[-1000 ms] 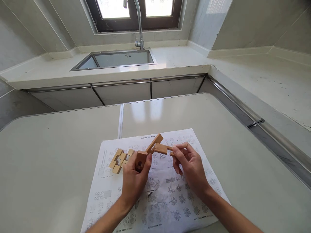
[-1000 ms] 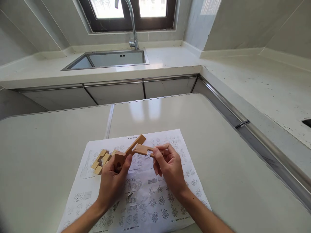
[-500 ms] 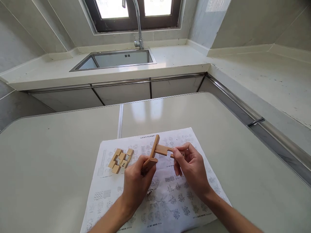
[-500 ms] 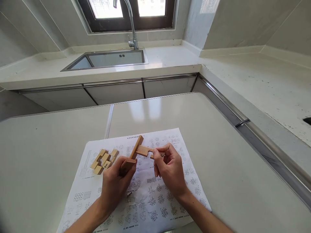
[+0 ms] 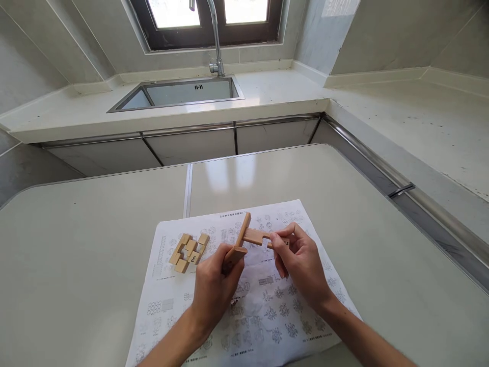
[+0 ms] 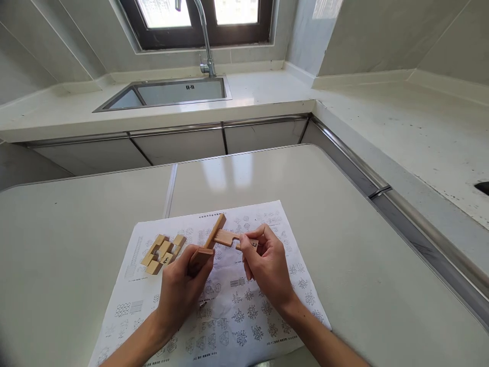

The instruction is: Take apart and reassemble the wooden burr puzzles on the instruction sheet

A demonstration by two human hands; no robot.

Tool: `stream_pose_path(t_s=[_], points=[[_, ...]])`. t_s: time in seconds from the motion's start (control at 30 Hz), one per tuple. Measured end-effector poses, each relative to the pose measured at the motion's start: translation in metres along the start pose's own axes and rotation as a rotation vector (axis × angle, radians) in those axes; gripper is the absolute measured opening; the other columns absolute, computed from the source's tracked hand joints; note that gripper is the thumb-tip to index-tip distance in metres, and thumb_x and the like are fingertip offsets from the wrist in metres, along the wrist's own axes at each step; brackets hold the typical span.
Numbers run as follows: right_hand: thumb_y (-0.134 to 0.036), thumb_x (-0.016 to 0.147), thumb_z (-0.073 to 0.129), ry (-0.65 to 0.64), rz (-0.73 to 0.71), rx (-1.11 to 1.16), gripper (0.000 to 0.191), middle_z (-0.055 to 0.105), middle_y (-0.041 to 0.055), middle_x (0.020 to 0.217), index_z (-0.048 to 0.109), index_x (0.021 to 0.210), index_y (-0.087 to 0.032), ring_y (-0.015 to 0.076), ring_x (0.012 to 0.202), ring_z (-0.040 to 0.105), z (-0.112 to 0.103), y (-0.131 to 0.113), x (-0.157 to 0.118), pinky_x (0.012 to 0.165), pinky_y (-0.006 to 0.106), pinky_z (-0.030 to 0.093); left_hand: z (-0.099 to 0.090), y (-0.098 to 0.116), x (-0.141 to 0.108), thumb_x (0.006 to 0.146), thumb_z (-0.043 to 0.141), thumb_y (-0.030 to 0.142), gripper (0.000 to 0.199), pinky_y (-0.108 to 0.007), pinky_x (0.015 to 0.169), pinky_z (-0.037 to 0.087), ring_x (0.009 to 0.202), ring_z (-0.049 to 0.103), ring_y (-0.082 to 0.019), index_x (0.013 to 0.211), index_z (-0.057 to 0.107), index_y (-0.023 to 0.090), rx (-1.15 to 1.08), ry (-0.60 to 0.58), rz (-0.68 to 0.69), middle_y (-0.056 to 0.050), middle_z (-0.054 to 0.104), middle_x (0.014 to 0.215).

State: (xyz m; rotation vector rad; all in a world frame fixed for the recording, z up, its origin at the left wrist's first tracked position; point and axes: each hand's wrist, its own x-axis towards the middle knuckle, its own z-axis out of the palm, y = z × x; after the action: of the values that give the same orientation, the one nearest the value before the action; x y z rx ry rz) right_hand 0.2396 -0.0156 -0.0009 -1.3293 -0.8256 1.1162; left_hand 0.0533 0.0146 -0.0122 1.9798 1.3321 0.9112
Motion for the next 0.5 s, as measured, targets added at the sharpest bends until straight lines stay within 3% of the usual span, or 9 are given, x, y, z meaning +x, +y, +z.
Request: stream_pose_path(t_s=[0.2, 0.5], points=[[-0.05, 0.097, 0.07, 0.004, 0.0, -0.029, 0.034, 0.05, -0.0107, 0.046, 0.053, 0.084, -0.024, 0.008, 0.036, 0.044, -0.002, 0.0026, 0.0004, 0.041, 0.02, 0.035, 0.0015, -0.0041, 0.0005, 0.095, 0.058, 0.017, 0.011, -0.019, 0.051, 0.029, 0.055, 0.03, -0.01, 0.085, 0.056, 0.022, 0.016, 0.003, 0.121, 0.008, 0.037, 0.065], [-0.052, 0.097, 0.07, 0.006, -0.004, -0.016, 0.035, 0.052, -0.0097, 0.047, 0.054, 0.084, -0.023, 0.0081, 0.037, 0.047, -0.0016, 0.0022, -0.0021, 0.041, 0.02, 0.037, 0.0011, -0.0044, -0.0005, 0.095, 0.059, 0.015, 0.014, -0.018, 0.05, 0.029, 0.055, 0.029, -0.01, 0.084, 0.054, 0.022, 0.018, 0.013, 0.147, 0.009, 0.035, 0.065]])
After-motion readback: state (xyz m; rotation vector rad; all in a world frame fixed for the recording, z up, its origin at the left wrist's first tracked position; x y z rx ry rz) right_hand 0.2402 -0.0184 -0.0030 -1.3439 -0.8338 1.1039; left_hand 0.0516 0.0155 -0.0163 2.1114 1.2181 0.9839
